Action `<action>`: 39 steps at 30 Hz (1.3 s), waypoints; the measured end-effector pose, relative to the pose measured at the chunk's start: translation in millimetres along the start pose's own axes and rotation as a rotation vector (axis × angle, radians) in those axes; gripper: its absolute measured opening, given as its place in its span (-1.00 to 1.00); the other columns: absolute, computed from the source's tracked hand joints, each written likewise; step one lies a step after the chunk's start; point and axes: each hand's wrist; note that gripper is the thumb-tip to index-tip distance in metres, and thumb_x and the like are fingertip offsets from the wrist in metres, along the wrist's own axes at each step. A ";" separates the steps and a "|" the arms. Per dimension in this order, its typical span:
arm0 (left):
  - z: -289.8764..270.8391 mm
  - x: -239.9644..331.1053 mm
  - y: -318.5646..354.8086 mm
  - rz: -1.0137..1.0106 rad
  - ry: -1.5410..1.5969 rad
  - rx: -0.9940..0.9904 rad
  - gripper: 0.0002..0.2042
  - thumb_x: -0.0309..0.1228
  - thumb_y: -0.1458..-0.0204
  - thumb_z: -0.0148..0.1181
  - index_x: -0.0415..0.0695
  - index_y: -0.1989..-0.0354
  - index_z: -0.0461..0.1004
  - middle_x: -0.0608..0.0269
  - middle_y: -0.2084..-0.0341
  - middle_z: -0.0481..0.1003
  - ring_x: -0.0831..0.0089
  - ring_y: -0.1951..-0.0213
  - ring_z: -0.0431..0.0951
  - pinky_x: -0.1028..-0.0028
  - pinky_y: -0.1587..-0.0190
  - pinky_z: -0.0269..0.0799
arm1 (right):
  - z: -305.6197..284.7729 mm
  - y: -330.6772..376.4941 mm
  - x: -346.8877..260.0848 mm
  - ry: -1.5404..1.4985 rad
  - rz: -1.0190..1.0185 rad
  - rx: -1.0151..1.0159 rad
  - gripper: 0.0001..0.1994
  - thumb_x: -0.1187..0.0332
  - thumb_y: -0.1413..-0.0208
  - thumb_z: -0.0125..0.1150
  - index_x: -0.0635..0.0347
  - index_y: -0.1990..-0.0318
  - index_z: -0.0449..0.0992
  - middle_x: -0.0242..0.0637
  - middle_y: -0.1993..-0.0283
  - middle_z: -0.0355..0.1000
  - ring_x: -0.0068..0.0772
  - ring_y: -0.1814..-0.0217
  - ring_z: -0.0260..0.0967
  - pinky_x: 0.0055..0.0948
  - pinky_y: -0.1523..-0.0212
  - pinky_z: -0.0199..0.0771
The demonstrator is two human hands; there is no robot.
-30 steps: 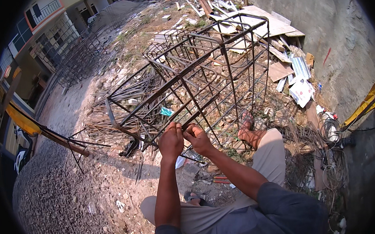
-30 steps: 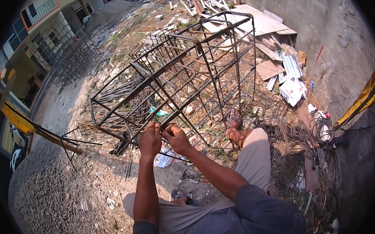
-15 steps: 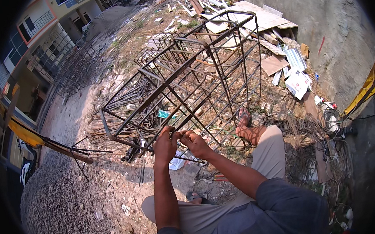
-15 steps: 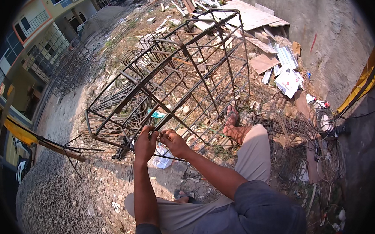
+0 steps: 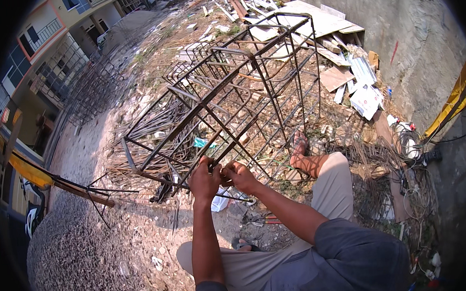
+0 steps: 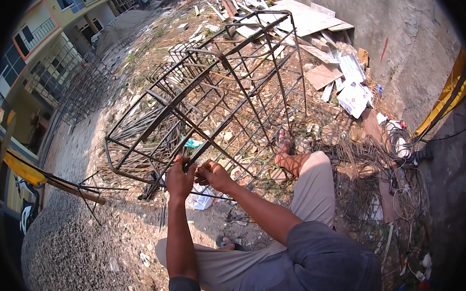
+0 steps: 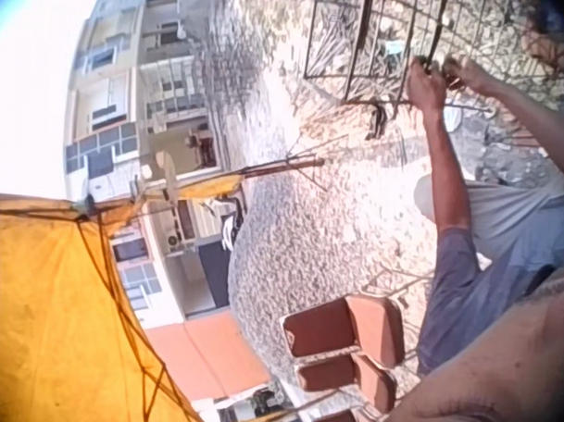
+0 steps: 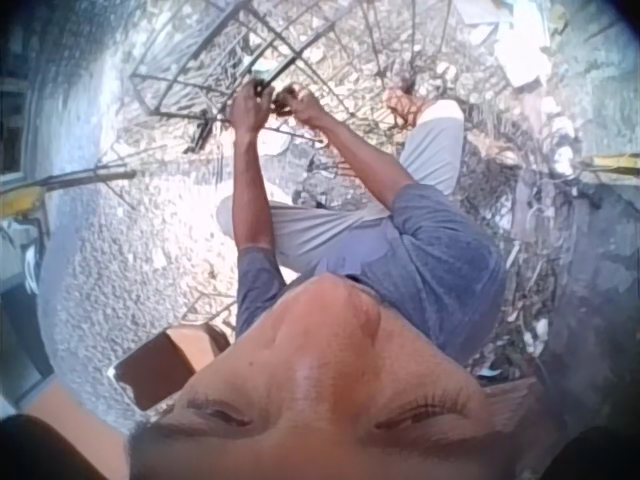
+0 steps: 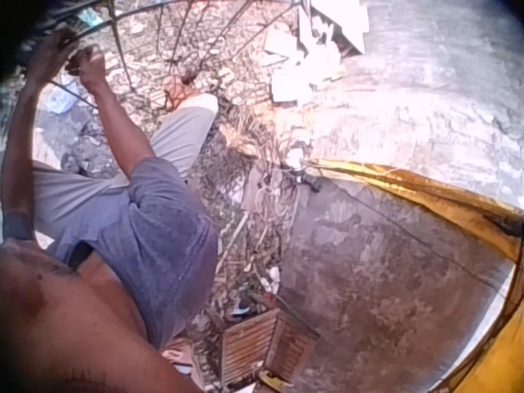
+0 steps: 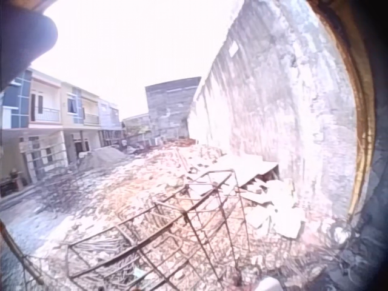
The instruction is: The person sits on the ground and uses pliers to twist wire ties around intersecting metal bars of a rectangular frame. The person repeatedly wraps and twists wires to secure joints, occasionally adjusting the frame's position.
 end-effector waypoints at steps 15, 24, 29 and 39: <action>2.4 7.7 -7.0 0.012 -0.252 -0.076 -0.72 -0.20 -0.23 0.14 -0.12 0.04 0.47 -0.01 0.22 0.64 -0.03 0.25 0.66 0.02 0.23 0.52 | -2.6 -27.5 -34.6 0.063 0.110 0.001 -0.76 0.23 -0.21 0.42 0.16 0.22 0.50 -0.44 0.34 0.53 -0.62 0.40 0.45 -0.51 0.36 0.49; 8.1 5.4 -7.1 0.021 -0.212 -0.050 -0.73 -0.19 -0.25 0.14 -0.16 0.12 0.45 -0.03 0.22 0.63 -0.06 0.27 0.65 0.05 0.24 0.53 | 2.7 -20.2 -24.6 -0.098 0.265 0.150 -0.74 0.22 -0.22 0.39 0.16 0.29 0.45 -0.50 0.51 0.39 -0.67 0.65 0.21 -0.59 0.68 0.14; 3.0 4.6 -7.0 -0.001 -0.187 -0.081 -0.74 -0.20 -0.25 0.13 -0.17 0.13 0.45 -0.08 0.29 0.63 -0.10 0.26 0.64 0.02 0.21 0.53 | 11.1 -32.1 -34.1 -0.205 0.279 0.149 -0.92 0.47 -0.33 0.08 0.17 0.15 0.51 -0.41 0.28 0.53 -0.54 0.30 0.48 -0.60 0.41 0.41; 1.3 8.7 -5.6 -0.027 -0.240 -0.074 -0.73 -0.21 -0.24 0.17 -0.18 0.15 0.43 -0.07 0.40 0.63 -0.08 0.34 0.66 0.06 0.31 0.53 | 23.3 -32.1 -44.2 -0.453 0.039 0.008 -0.57 0.57 -0.16 0.00 0.39 -0.21 0.37 -0.18 0.03 0.52 -0.31 0.07 0.51 -0.33 0.00 0.54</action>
Point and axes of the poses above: each hand's wrist, its own y-axis away from the middle knuckle, its own z-axis out of the palm, x = y × z
